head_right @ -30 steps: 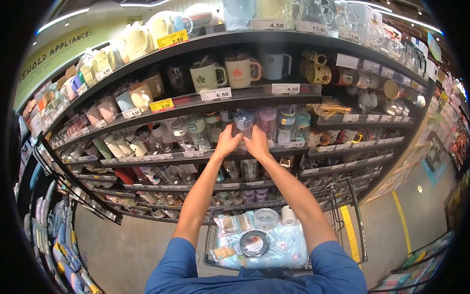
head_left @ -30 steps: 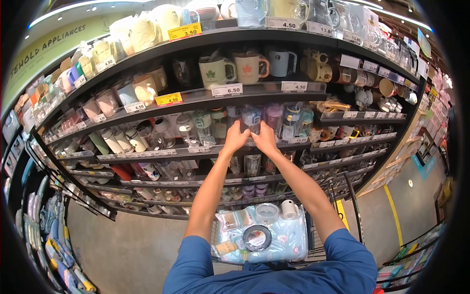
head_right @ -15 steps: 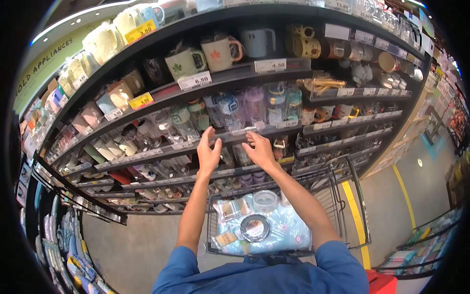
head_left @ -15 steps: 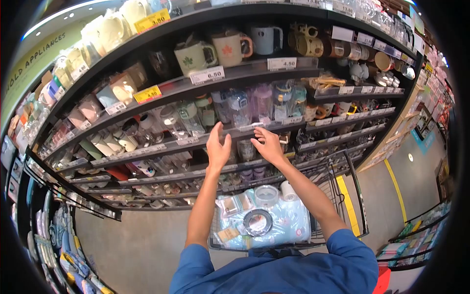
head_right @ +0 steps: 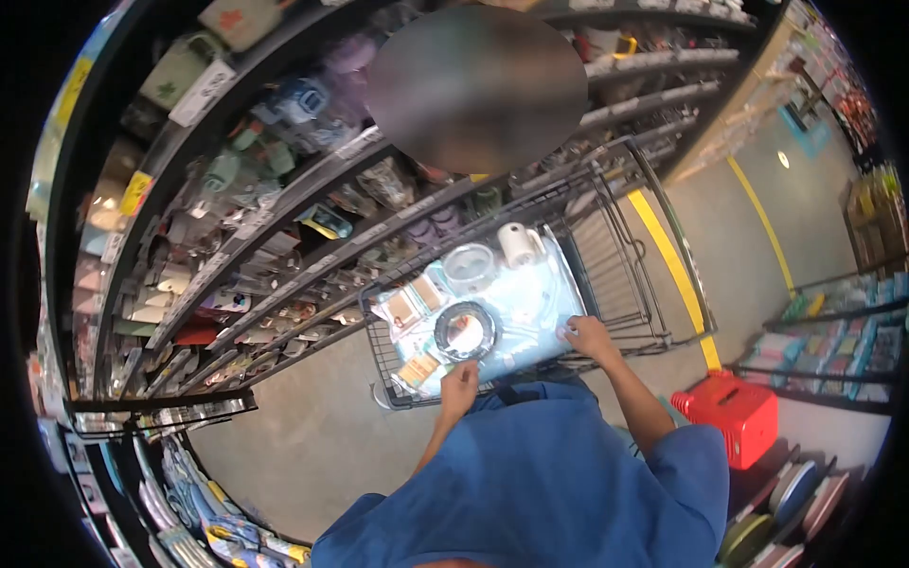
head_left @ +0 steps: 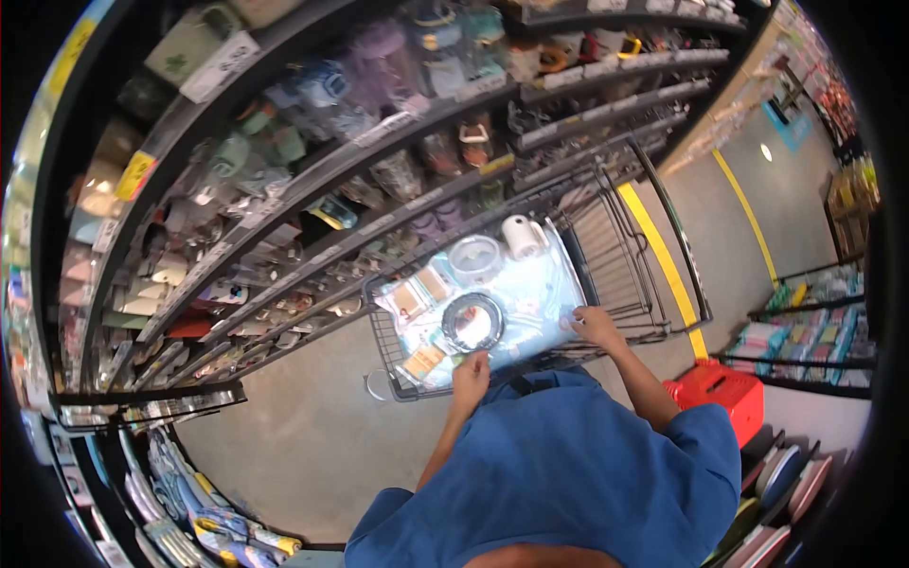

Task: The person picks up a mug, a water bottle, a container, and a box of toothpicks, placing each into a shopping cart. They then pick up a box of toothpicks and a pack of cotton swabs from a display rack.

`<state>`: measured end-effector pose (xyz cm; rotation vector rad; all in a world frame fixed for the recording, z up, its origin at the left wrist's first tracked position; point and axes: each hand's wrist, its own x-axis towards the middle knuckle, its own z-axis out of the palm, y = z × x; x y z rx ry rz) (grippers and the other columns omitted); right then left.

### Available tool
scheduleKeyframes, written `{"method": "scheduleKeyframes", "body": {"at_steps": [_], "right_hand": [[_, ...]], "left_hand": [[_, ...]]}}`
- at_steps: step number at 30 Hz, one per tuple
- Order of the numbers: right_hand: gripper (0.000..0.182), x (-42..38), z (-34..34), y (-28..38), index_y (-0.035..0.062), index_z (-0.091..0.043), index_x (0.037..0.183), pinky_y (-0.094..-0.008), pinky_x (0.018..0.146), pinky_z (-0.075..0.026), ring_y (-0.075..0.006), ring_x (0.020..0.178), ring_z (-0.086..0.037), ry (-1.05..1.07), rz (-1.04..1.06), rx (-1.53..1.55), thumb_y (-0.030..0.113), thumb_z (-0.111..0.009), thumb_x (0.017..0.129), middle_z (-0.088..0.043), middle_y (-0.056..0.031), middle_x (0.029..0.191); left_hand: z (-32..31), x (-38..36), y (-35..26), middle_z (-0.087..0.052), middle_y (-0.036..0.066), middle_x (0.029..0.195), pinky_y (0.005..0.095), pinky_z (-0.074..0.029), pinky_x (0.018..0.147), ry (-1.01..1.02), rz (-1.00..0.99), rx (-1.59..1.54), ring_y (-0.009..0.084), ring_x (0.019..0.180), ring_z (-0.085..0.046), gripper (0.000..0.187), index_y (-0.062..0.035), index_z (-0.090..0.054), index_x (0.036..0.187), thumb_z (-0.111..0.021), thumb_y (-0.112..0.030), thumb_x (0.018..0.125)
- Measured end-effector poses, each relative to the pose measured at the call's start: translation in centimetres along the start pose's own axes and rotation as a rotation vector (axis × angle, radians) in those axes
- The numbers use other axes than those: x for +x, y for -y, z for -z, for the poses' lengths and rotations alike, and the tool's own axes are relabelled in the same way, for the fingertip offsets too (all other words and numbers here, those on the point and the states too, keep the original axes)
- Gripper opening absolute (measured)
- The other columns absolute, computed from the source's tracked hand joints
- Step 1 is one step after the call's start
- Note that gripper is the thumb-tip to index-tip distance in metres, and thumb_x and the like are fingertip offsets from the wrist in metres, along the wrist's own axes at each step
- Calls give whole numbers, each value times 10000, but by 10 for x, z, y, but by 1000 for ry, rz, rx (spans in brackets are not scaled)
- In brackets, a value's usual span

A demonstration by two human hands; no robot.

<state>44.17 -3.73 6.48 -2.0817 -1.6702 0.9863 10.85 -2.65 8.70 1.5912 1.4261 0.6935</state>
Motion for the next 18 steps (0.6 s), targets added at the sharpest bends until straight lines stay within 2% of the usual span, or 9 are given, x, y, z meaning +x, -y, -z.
{"method": "scheduleKeyframes", "body": {"at_steps": [1, 3, 6, 7, 10, 16, 18], "right_hand": [[302, -13, -11, -10, 20, -669, 987, -399, 748, -534, -324, 810, -674, -16, -8, -52, 215, -688, 758, -690, -170, 904], [206, -38, -26, -12, 24, -666, 901, -425, 721, -526, -352, 776, -665, -17, -82, -79, 187, -646, 777, -682, -181, 841], [192, -31, -39, 4, 32, -664, 869, -451, 716, -515, -359, 786, -656, -36, -112, -246, 207, -617, 804, -677, -180, 837], [197, -32, -30, 19, 23, -653, 900, -461, 768, -515, -369, 832, -651, -89, -70, -87, 184, -599, 802, -673, -194, 862], [212, -26, -34, 17, 26, -655, 933, -463, 765, -515, -371, 829, -650, -92, -64, -94, 188, -589, 813, -672, -198, 865], [201, -24, -36, 13, 34, -671, 891, -446, 777, -513, -350, 864, -652, -140, -162, 33, 203, -597, 811, -678, -187, 892], [232, -23, -39, 4, 43, -678, 925, -418, 774, -522, -329, 865, -663, -11, -173, 40, 226, -638, 789, -689, -173, 888]], "left_hand": [[-7, -4, 8, -682, 151, 815, 330, -514, 684, 21, 10, 1, 242, 757, -680, 181, -21, -651, 993, -598, -156, 885], [-17, -13, 26, -690, 140, 808, 328, -520, 687, 348, 53, -73, 249, 751, -683, 178, -26, -649, 984, -603, -154, 870], [-20, 2, 31, -696, 136, 807, 329, -528, 690, 429, 8, 110, 242, 738, -685, 165, -20, -646, 965, -605, -141, 861], [-18, 6, 30, -696, 136, 807, 329, -528, 690, 431, 21, 115, 242, 738, -685, 165, -20, -646, 965, -605, -141, 861], [-15, 8, 34, -695, 142, 804, 338, -531, 691, 389, 54, 142, 240, 731, -686, 160, -14, -642, 943, -608, -142, 854], [-22, -3, 51, -692, 136, 797, 344, -531, 686, 286, 72, 236, 245, 732, -686, 155, -11, -646, 915, -610, -142, 839], [-25, 2, 46, -693, 135, 802, 343, -532, 692, 337, 69, 237, 245, 739, -687, 165, -13, -649, 927, -614, -145, 835]]}}
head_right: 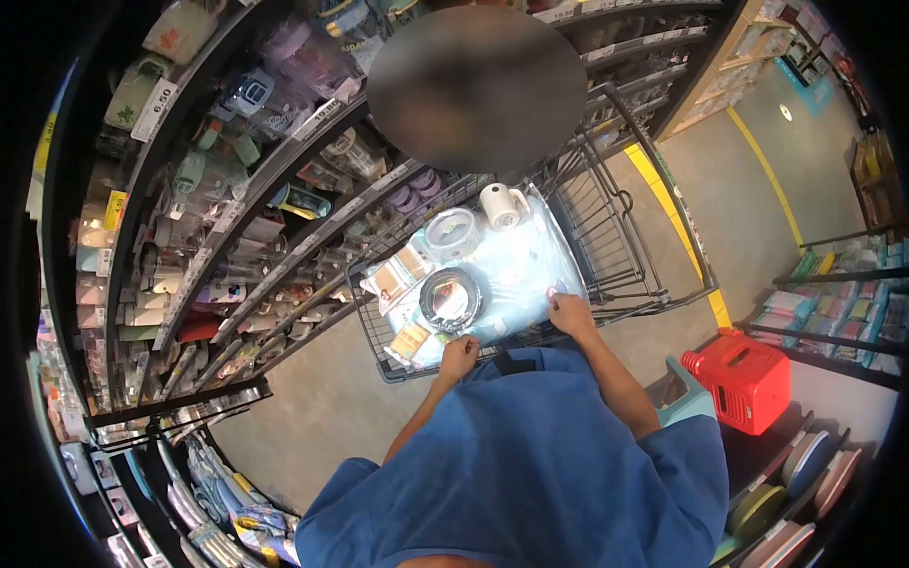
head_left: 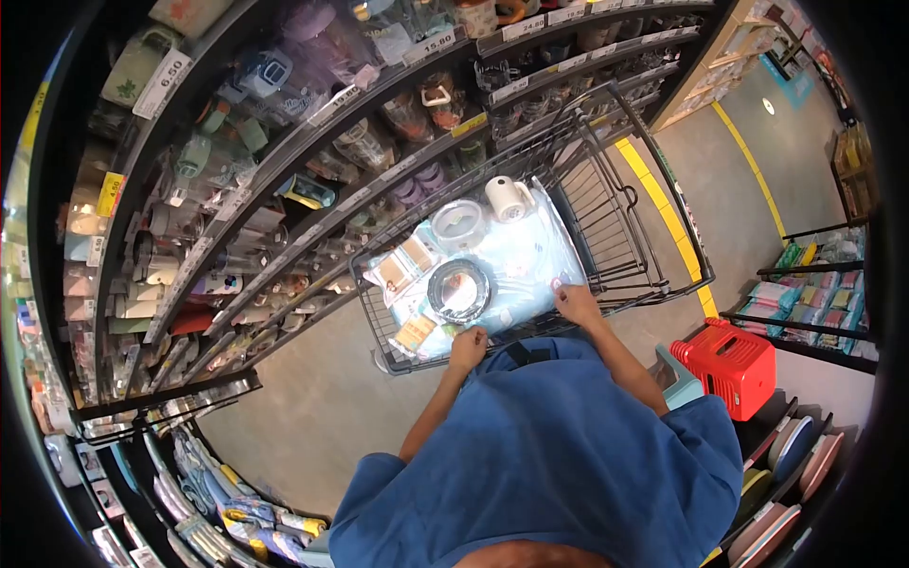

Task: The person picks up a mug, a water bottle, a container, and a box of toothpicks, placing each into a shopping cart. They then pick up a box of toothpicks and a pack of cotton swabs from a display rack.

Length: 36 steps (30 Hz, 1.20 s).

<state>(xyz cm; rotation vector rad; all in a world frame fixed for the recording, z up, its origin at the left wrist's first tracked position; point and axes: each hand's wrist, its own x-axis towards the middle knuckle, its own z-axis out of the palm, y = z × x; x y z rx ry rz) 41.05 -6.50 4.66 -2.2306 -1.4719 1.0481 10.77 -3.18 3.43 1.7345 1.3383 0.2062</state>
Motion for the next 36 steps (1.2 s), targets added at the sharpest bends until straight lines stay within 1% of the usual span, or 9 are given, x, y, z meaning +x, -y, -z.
{"method": "scheduleKeyframes", "body": {"at_steps": [6, 13, 16, 18, 22, 24, 27, 32, 36], "right_hand": [[333, 43, -2, -20, 25, -694, 966, -358, 794, -529, -278, 867, -683, 84, 65, 178, 272, -709, 744, -702, -159, 922], [389, 156, 52, -9, -9, -683, 984, -384, 828, -516, -331, 937, -660, -50, 83, 218, 310, -686, 762, -682, -206, 981], [488, 208, 59, -5, -19, -606, 1153, -397, 858, -492, -321, 985, -639, -96, -11, 184, 322, -667, 810, -657, -215, 1069], [497, 238, 51, -12, -17, -584, 1188, -399, 882, -479, -333, 1033, -620, -126, -58, 265, 317, -650, 825, -637, -220, 1122], [477, 308, -6, -50, -8, -587, 1201, -402, 834, -509, -301, 996, -633, -72, -100, 327, 321, -630, 858, -654, -178, 1092], [468, 297, 0, -34, -3, -595, 1193, -393, 775, -528, -277, 952, -636, 61, -163, 482, 337, -619, 873, -656, -160, 1070], [456, 275, 7, -15, 3, -613, 1170, -369, 668, -551, -238, 872, -636, 180, -234, 626, 367, -601, 896, -655, -131, 1040], [408, 288, 4, -8, 44, -638, 1148, -373, 578, -562, -229, 833, -644, 204, -261, 700, 374, -585, 913, -656, -104, 1037], [364, 271, 16, -3, 39, -696, 977, -360, 611, -563, -217, 806, -684, 199, -171, 345, 379, -583, 909, -693, -138, 868]], "left_hand": [[18, 39, -59, -700, 157, 871, 339, -534, 755, 124, -54, -44, 258, 809, -690, 255, -26, -653, 1028, -620, -182, 829], [24, 170, -79, -685, 181, 955, 360, -519, 795, 148, -165, -40, 295, 859, -674, 409, -42, -603, 1141, -645, -300, 827], [20, 210, -120, -648, 224, 1060, 391, -499, 857, -47, -93, -7, 352, 935, -649, 572, -24, -482, 1288, -635, -361, 852], [-11, 268, -85, -572, 288, 1194, 420, -458, 936, -260, -246, -1, 406, 1075, -589, 717, 17, -356, 1364, -620, -422, 862], [-10, 297, -112, -488, 330, 1295, 454, -384, 1023, -45, 206, 50, 443, 1216, -485, 844, 46, -293, 1378, -519, -578, 856], [-15, 307, -103, -499, 331, 1280, 467, -376, 1028, -5, 241, 53, 451, 1205, -489, 876, 55, -258, 1387, -482, -608, 859], [-29, 323, -77, -547, 298, 1227, 445, -496, 846, -34, 362, 81, 384, 1027, -618, 816, 49, -325, 1369, -472, -585, 877], [-18, 300, -103, -602, 233, 1119, 395, -539, 627, 25, 463, -168, 280, 809, -661, 821, 56, -355, 1353, -518, -583, 865], [-21, 278, -112, -638, 170, 997, 328, -529, 559, -71, 469, -276, 229, 711, -647, 861, 40, -356, 1367, -598, -586, 829]]}}
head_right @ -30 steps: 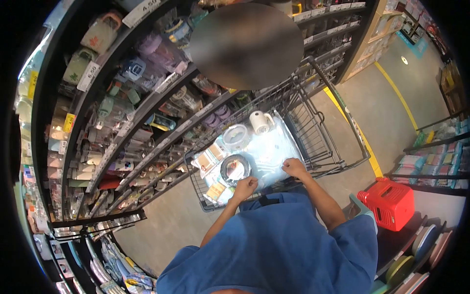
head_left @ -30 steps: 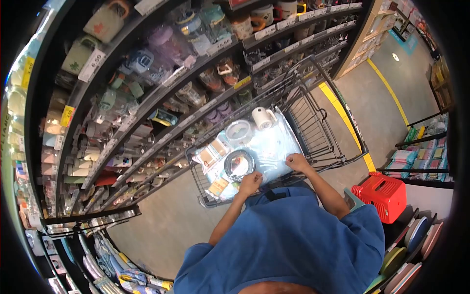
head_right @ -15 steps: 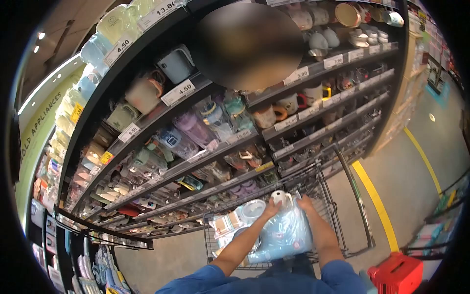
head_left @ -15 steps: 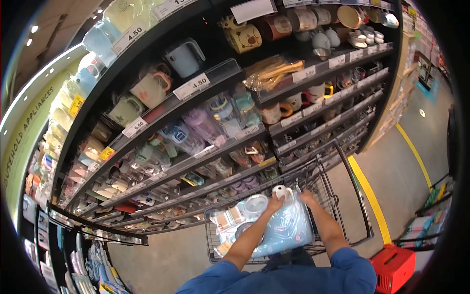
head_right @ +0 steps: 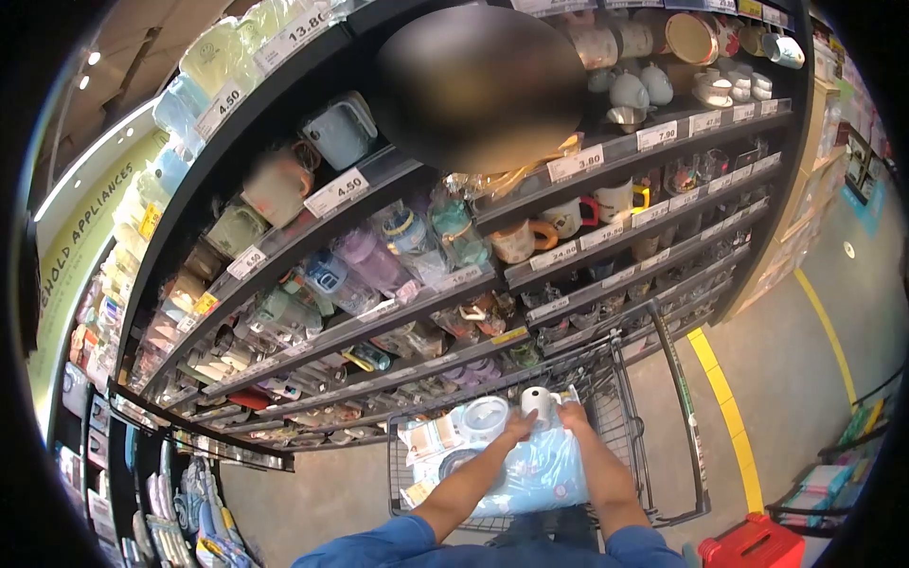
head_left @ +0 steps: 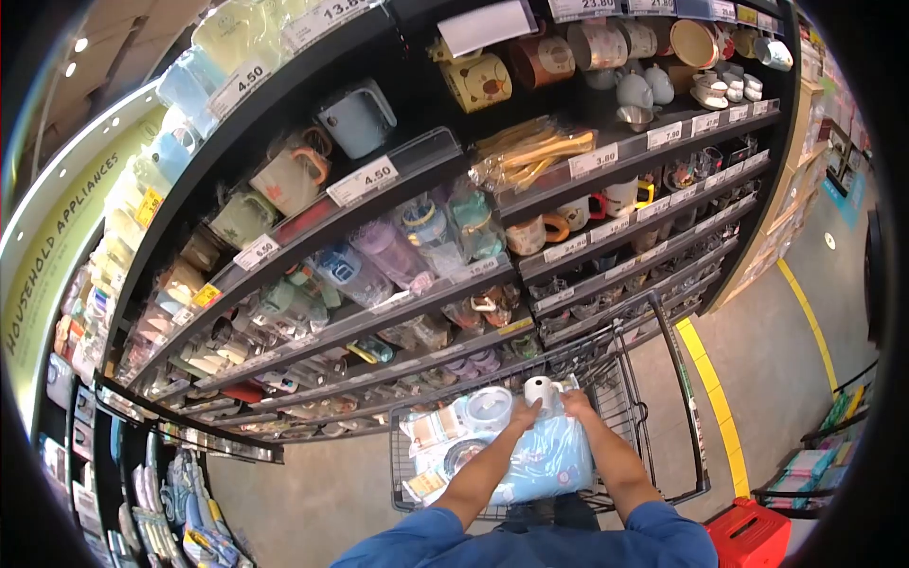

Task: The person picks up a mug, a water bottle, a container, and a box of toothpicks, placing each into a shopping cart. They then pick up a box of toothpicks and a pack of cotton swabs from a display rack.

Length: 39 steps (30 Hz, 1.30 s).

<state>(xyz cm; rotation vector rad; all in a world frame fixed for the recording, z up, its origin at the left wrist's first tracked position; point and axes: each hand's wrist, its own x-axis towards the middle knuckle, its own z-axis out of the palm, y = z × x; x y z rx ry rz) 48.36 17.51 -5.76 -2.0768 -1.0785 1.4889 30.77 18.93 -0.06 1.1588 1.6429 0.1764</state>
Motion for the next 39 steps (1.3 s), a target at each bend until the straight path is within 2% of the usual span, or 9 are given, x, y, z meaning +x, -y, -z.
{"method": "scheduleKeyframes", "body": {"at_steps": [4, 6, 8, 11, 12, 15, 16, 28, 39], "right_hand": [[415, -30, -8, -40, -56, -664, 866, -344, 649, -564, -223, 679, -690, -23, 150, -217, 356, -619, 891, -681, -150, 785], [338, -60, -10, -59, -48, -651, 840, -333, 642, -569, -207, 671, -678, 186, -48, 202, 287, -661, 880, -657, -123, 735], [243, -87, -18, -79, -11, -645, 874, -323, 632, -574, -193, 657, -661, 302, -163, 544, 228, -691, 866, -640, -97, 735], [213, -89, -34, -100, 27, -651, 932, -282, 604, -537, -120, 677, -621, 295, 37, 363, 223, -699, 864, -654, -30, 789], [180, -94, -38, -99, 45, -666, 896, -260, 567, -496, -75, 660, -585, 185, 162, 412, 220, -695, 868, -638, 16, 762], [175, -146, 10, -5, 38, -642, 847, -271, 534, -437, -66, 614, -548, -30, 651, 41, 205, -621, 895, -614, -23, 669], [207, -161, 21, 28, 10, -623, 900, -328, 604, -449, -178, 622, -558, -75, 661, 61, 214, -616, 865, -604, -132, 702], [250, -271, 102, 251, -17, -623, 1085, -297, 652, -477, -173, 702, -616, -192, 1101, 77, 99, -613, 864, -649, -136, 846], [253, -347, 171, 480, -6, -650, 1067, -365, 787, -510, -340, 920, -647, -771, 1854, 18, 18, -634, 815, -664, -189, 1003]], "left_hand": [[-1, -22, 41, -613, 95, 836, 274, -481, 522, 10, -21, 36, 126, 634, -573, 914, 68, -308, 1387, -696, -515, 800], [15, -60, 44, -600, 75, 809, 251, -431, 497, 127, 22, -65, 85, 614, -533, 877, 79, -311, 1372, -724, -446, 804], [17, -82, 67, -625, 184, 1121, 324, -495, 796, 306, 13, -85, 197, 935, -622, 903, 71, -382, 1361, -727, -509, 763], [29, -98, 78, -597, 177, 1201, 349, -463, 899, 441, -174, -52, 225, 1000, -613, 839, 61, -423, 1328, -751, -459, 758], [30, -107, 78, -614, 160, 1175, 352, -448, 936, 200, -219, 43, 242, 1051, -596, 764, 51, -451, 1302, -745, -418, 775], [61, -135, 30, -622, 163, 1148, 341, -455, 930, 59, -338, -39, 234, 1062, -590, 649, 26, -490, 1222, -766, -354, 773], [67, -123, 29, -627, 150, 1133, 335, -459, 919, 27, -424, -71, 218, 1048, -595, 603, 23, -498, 1194, -776, -305, 772], [199, -232, -120, -562, 184, 1245, 379, -470, 945, -119, -944, -297, 249, 1163, -551, 721, 16, -394, 1309, -794, -174, 741], [329, -342, -307, -588, 168, 1191, 353, -470, 913, -995, -1642, 94, 297, 1086, -604, 586, -19, -519, 1219, -789, -167, 721]]}}
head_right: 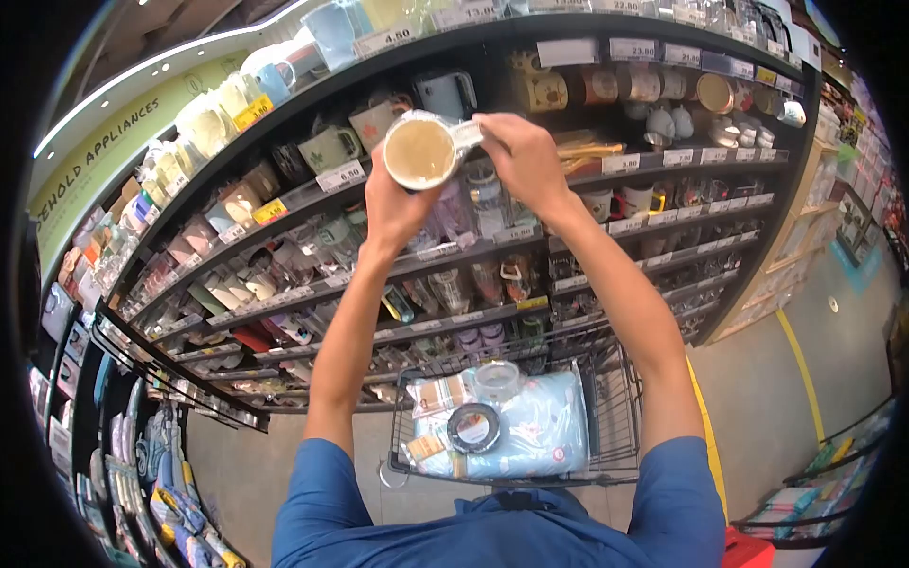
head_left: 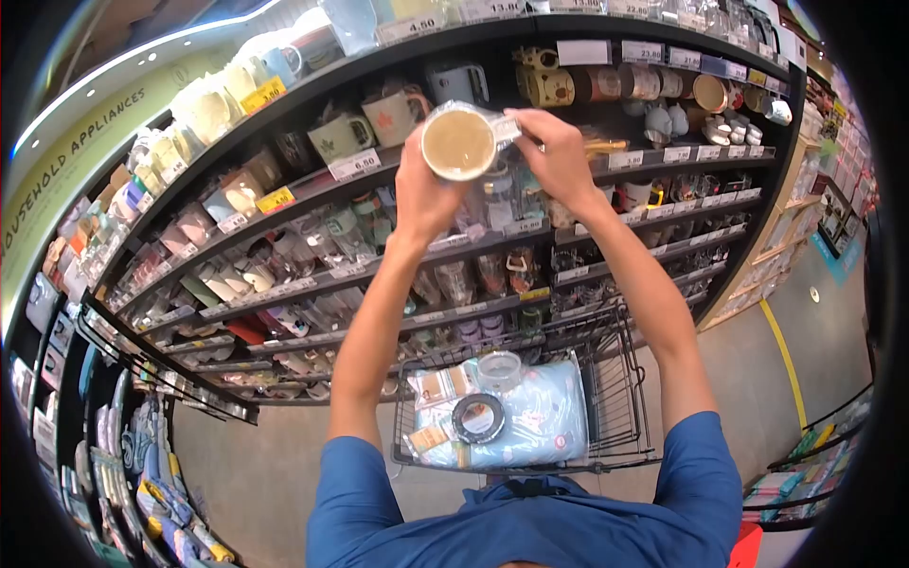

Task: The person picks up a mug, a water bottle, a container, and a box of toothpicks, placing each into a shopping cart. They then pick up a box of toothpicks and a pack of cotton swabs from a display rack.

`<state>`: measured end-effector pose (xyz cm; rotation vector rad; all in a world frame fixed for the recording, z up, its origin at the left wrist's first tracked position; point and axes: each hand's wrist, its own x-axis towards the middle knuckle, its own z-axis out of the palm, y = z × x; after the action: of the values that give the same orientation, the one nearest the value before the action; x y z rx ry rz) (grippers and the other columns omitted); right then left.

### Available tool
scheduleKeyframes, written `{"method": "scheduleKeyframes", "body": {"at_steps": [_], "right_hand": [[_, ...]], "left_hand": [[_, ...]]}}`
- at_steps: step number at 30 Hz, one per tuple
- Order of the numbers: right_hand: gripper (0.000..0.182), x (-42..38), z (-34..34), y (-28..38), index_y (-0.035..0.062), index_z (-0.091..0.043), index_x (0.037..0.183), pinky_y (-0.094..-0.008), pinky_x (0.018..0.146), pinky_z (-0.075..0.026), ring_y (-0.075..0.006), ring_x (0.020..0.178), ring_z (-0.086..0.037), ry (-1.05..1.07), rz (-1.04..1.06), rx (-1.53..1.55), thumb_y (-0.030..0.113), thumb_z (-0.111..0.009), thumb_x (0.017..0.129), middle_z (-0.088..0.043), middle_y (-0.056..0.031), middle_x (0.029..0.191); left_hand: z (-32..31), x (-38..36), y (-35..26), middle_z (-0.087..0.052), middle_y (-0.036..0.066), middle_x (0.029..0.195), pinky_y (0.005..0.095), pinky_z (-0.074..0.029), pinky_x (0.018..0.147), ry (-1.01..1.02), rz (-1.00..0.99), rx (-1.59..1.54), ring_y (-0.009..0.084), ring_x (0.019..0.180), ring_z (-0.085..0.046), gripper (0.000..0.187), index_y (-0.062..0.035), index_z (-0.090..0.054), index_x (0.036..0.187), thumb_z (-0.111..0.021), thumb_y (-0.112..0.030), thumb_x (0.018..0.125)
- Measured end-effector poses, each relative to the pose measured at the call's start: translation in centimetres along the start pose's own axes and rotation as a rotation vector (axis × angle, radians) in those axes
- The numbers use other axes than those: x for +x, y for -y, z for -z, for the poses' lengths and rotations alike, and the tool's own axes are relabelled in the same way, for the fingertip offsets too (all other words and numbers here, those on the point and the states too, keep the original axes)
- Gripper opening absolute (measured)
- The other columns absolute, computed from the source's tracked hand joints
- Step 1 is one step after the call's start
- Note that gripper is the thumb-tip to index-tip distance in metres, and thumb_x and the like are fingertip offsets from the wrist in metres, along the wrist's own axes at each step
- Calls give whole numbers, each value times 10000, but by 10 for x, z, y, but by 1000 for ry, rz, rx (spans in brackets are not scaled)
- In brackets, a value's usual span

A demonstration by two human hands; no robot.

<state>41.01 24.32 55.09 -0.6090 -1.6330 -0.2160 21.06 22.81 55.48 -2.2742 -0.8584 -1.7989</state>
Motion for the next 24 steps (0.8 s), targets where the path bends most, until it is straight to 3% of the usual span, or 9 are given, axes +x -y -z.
{"method": "scheduleKeyframes", "body": {"at_steps": [4, 6, 7, 9, 13, 15, 17, 21, 24], "right_hand": [[261, 40, -26, -35, -5, -650, 1067, -385, 779, -506, -354, 912, -637, -18, 26, -1, 45, -640, 811, -664, -187, 995], [262, 48, -35, -48, -5, -649, 1065, -399, 776, -501, -363, 909, -631, 22, -36, -56, 68, -642, 813, -661, -190, 990], [266, 51, -39, -56, -4, -649, 1064, -413, 773, -496, -372, 907, -625, 68, -116, -111, 90, -645, 815, -659, -193, 985], [221, 56, -49, -70, 12, -654, 1017, -454, 769, -478, -393, 896, -609, 72, -150, -159, 129, -620, 834, -649, -206, 934], [206, 65, -67, -108, -8, -656, 917, -509, 790, -483, -425, 895, -608, 187, -275, -304, 159, -574, 828, -641, -252, 870], [225, 66, -67, -113, -10, -661, 936, -496, 830, -492, -421, 942, -615, 313, -407, -366, 174, -582, 832, -651, -255, 926], [237, 70, -67, -117, -9, -662, 948, -489, 845, -493, -419, 962, -615, 375, -456, -406, 184, -585, 835, -653, -252, 959], [279, 75, -69, -121, -12, -657, 979, -478, 869, -494, -419, 997, -612, 460, -550, -461, 224, -592, 845, -648, -254, 1022], [305, 77, -65, -114, -31, -651, 972, -486, 865, -492, -428, 997, -607, 458, -558, -491, 241, -594, 845, -645, -259, 1023]], "left_hand": [[-3, 49, 33, -595, 171, 1147, 387, -455, 918, 1, -43, 25, 336, 1097, -571, 563, -36, -503, 1210, -740, -66, 700], [-9, 63, 50, -611, 170, 1110, 379, -464, 902, 62, 46, -45, 344, 1067, -585, 531, -35, -512, 1194, -710, -47, 702], [-14, 68, 62, -619, 177, 1099, 383, -475, 885, 66, 27, -51, 359, 1046, -596, 530, -32, -516, 1182, -729, -90, 699], [-20, 76, 72, -649, 164, 1064, 344, -490, 872, 100, 108, 62, 291, 1001, -641, 626, -21, -495, 1186, -791, -127, 645], [-31, 91, 90, -641, 209, 1100, 362, -477, 902, 344, 367, 132, 328, 1039, -627, 718, 43, -471, 1190, -812, -226, 619], [-36, 98, 102, -643, 213, 1109, 366, -474, 900, 381, 355, 104, 327, 1038, -627, 715, 52, -526, 1172, -813, -289, 613], [-41, 104, 115, -659, 231, 1071, 373, -487, 891, 586, 478, 125, 343, 1032, -635, 596, 28, -637, 1077, -789, -305, 607], [-40, 106, 108, -651, 270, 1061, 365, -480, 904, 558, 520, 247, 337, 1036, -636, 555, 79, -661, 995, -749, -354, 659], [-39, 95, 103, -624, 293, 1092, 409, -471, 909, 506, 480, 349, 386, 1058, -608, 630, 109, -570, 1099, -712, -381, 730]]}}
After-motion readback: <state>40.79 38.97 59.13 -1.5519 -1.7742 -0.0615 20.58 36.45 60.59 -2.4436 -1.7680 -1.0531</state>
